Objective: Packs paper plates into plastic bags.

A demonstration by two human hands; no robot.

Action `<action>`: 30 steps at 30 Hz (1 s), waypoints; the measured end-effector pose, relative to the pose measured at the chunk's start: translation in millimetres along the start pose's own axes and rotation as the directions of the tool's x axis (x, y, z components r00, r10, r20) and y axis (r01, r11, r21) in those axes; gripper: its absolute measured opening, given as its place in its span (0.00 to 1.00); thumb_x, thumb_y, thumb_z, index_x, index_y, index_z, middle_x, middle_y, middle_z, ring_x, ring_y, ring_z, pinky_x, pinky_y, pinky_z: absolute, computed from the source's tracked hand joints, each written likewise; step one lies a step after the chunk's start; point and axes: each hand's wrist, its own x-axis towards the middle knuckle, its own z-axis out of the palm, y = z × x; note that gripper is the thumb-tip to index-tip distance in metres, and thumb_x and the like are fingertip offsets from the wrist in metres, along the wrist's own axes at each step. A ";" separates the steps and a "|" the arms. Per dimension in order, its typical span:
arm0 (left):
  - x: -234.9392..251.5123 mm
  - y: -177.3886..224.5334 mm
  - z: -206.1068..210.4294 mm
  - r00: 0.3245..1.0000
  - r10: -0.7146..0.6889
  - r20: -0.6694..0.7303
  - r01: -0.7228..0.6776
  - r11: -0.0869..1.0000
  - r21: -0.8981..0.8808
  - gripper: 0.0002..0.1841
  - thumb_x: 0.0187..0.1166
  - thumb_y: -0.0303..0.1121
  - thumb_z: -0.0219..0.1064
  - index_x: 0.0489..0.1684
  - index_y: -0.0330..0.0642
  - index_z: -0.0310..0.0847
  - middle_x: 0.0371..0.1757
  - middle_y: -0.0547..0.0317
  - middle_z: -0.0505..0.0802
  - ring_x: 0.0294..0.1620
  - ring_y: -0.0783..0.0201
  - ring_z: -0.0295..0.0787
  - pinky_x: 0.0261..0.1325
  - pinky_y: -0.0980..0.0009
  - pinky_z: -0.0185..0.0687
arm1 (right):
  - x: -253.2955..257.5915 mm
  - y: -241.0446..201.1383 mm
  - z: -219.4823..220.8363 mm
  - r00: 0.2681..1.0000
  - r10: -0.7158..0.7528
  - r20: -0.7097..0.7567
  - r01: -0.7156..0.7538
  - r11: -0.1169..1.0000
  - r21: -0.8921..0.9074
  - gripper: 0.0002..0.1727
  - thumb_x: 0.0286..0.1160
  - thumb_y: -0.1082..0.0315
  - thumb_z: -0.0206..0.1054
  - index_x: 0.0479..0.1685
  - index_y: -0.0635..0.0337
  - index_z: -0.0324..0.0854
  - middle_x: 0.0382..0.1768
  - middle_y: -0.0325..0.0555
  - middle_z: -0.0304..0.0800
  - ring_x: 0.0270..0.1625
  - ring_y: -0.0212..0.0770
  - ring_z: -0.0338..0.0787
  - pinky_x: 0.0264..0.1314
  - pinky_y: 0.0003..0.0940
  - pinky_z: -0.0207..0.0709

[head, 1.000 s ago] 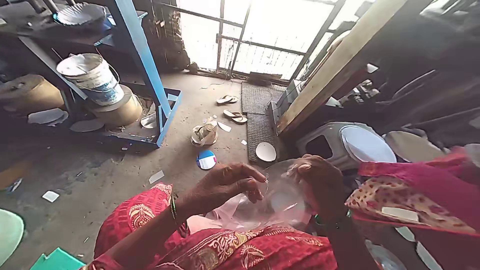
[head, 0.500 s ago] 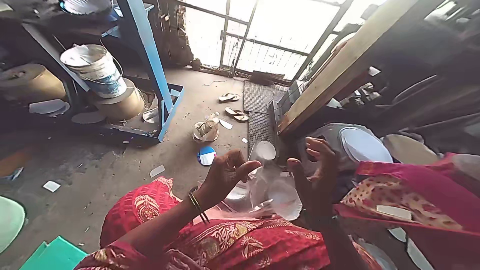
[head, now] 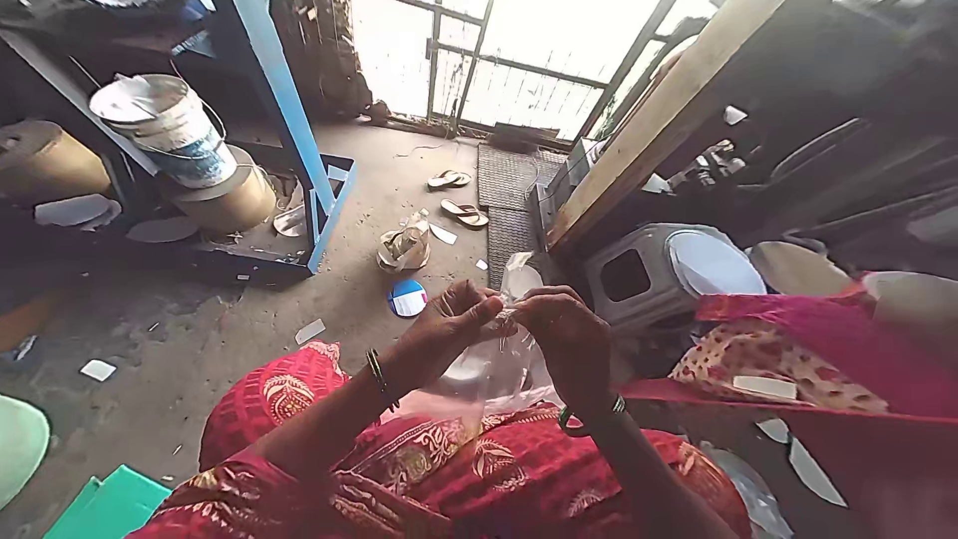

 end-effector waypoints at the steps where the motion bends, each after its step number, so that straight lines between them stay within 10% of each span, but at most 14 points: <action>1: 0.8 0.6 -1.5 1.000 -0.001 -0.020 0.001 1.000 -0.017 0.06 0.86 0.25 0.60 0.39 0.46 0.80 0.46 0.61 0.92 0.50 0.66 0.92 0.62 0.63 0.89 | -0.4 2.2 0.0 1.000 0.007 -0.026 -0.007 1.000 0.005 0.02 0.71 0.71 0.75 0.38 0.54 0.91 0.45 0.34 0.92 0.48 0.27 0.91 0.50 0.23 0.89; 11: 26.1 12.9 -55.6 0.820 0.246 -0.516 -0.132 0.960 0.248 0.10 0.88 0.33 0.62 0.58 0.39 0.73 0.45 0.57 0.90 0.42 0.65 0.92 0.51 0.66 0.92 | 10.4 25.6 -21.5 0.963 0.158 -0.220 -0.143 0.986 0.079 0.06 0.80 0.70 0.62 0.50 0.55 0.77 0.44 0.37 0.89 0.38 0.37 0.94 0.45 0.42 0.95; 17: 18.1 26.2 -55.7 0.978 0.211 -0.012 -0.174 0.836 0.520 0.10 0.82 0.22 0.63 0.54 0.44 0.74 0.55 0.60 0.89 0.48 0.69 0.89 0.52 0.69 0.89 | 16.2 43.6 -32.7 0.971 0.217 -0.100 -0.202 0.970 0.138 0.07 0.81 0.67 0.64 0.52 0.55 0.79 0.54 0.41 0.85 0.40 0.37 0.93 0.44 0.40 0.95; 20: 25.0 22.5 -61.7 0.929 0.232 0.288 -0.369 0.527 0.766 0.06 0.82 0.24 0.61 0.41 0.35 0.84 0.60 0.52 0.90 0.57 0.66 0.89 0.60 0.69 0.86 | 16.1 46.6 -35.5 0.984 0.171 -0.051 -0.164 0.980 0.116 0.10 0.84 0.61 0.64 0.55 0.54 0.78 0.61 0.40 0.84 0.52 0.38 0.93 0.54 0.41 0.94; 23: 26.6 18.4 -59.3 0.898 0.215 0.385 -0.432 0.260 0.863 0.15 0.76 0.16 0.64 0.58 0.31 0.87 0.61 0.45 0.91 0.56 0.59 0.90 0.63 0.65 0.86 | 17.3 42.6 -40.7 0.991 0.137 0.004 -0.136 0.985 0.108 0.05 0.84 0.67 0.61 0.51 0.55 0.77 0.62 0.42 0.86 0.53 0.42 0.94 0.55 0.44 0.94; 30: 61.8 -13.1 -59.7 0.933 0.198 0.299 -0.358 0.451 0.818 0.20 0.80 0.20 0.60 0.70 0.32 0.81 0.60 0.46 0.90 0.59 0.62 0.88 0.65 0.66 0.84 | 22.1 51.4 -79.5 0.915 0.231 0.330 -0.133 0.947 -0.293 0.10 0.85 0.76 0.57 0.58 0.67 0.79 0.58 0.51 0.86 0.50 0.38 0.93 0.55 0.38 0.91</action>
